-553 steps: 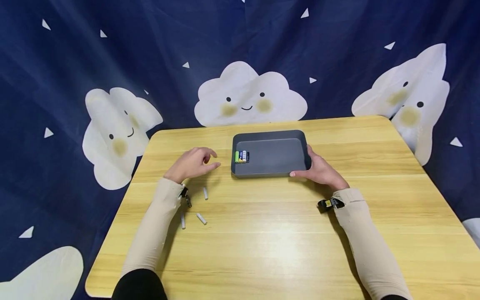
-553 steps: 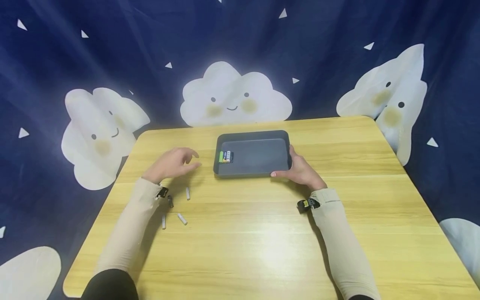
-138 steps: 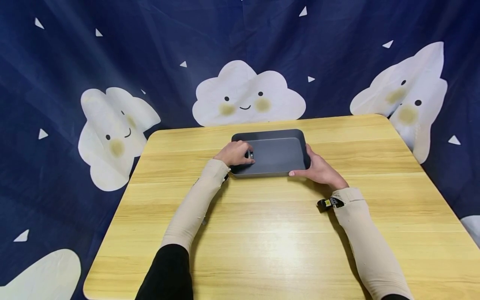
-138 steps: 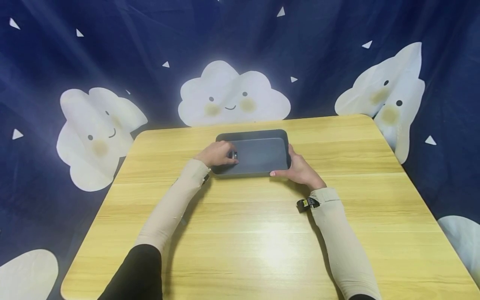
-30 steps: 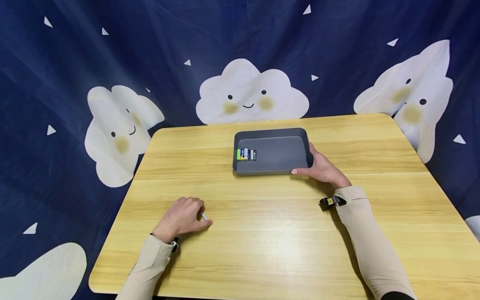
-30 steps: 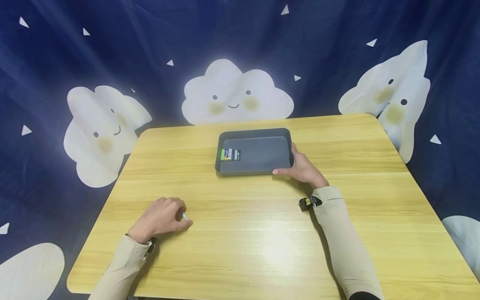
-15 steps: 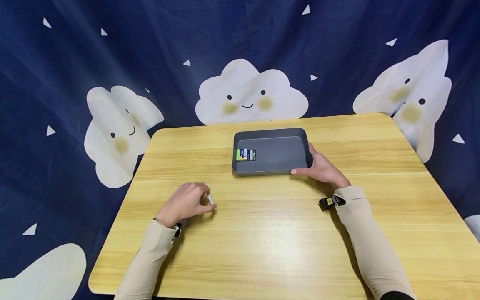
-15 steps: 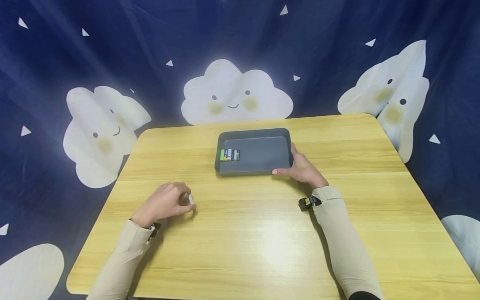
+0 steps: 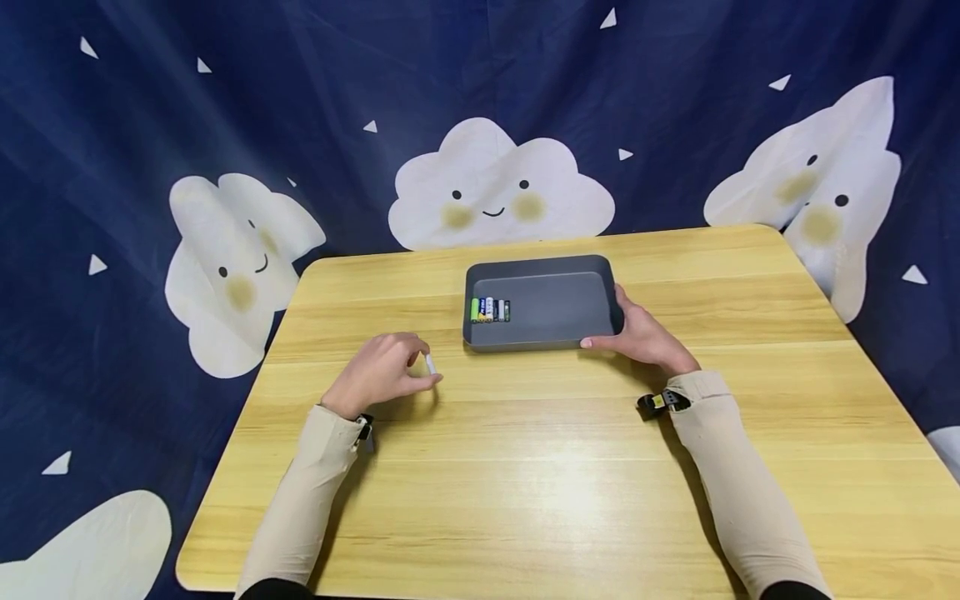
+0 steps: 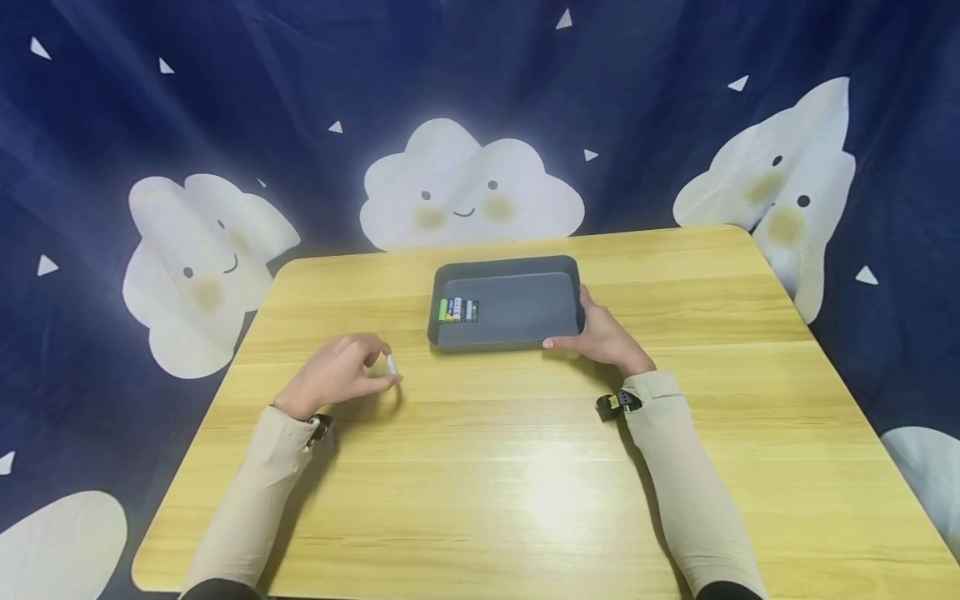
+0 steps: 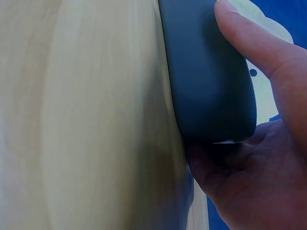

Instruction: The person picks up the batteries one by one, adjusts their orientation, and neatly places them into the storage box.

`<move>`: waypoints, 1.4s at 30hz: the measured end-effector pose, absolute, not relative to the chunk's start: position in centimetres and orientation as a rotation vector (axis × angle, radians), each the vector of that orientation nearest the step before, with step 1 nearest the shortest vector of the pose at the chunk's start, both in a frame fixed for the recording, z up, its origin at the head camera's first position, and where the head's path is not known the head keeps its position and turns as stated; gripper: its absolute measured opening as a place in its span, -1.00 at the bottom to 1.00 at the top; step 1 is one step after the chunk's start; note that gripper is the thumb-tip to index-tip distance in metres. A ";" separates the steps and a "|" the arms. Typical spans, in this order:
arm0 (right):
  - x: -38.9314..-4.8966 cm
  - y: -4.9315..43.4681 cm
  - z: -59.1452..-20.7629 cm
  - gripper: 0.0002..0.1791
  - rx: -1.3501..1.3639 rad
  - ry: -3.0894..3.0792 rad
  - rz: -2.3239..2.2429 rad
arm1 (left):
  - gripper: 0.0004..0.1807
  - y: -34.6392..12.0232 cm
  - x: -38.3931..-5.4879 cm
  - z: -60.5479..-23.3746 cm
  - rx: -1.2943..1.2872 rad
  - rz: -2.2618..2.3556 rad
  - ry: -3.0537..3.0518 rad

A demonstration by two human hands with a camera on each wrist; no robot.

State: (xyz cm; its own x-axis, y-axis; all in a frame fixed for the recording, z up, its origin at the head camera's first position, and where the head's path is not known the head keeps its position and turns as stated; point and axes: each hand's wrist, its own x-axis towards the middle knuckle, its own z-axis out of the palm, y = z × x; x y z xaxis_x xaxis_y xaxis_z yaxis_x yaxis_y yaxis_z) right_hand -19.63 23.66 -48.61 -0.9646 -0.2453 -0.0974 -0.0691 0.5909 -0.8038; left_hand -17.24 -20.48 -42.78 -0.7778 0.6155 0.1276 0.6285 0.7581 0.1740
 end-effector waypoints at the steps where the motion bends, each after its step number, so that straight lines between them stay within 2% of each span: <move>1: -19.6 23.7 -48.6 0.50 -0.260 2.622 -1.306 | -0.60 -20.3 -17.5 -42.6 -1.027 -0.326 -2.878; 29: -19.6 23.6 -48.3 0.43 -0.309 2.627 -1.346 | -0.57 -16.2 -23.0 -40.3 -1.035 -0.365 -2.794; 42: -19.5 23.6 -48.1 0.49 -0.272 2.619 -1.301 | -0.49 -13.8 -25.3 -39.9 -1.069 -0.357 -2.830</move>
State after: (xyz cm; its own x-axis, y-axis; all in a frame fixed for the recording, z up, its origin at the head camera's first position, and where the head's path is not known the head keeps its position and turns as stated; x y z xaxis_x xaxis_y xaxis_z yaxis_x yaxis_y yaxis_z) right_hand -19.50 23.59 -48.11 -0.9622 -0.2533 -0.0998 -0.0735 0.5945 -0.8008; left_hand -25.28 -13.76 -39.87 -0.7497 0.6394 0.1706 0.6617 0.7268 0.1840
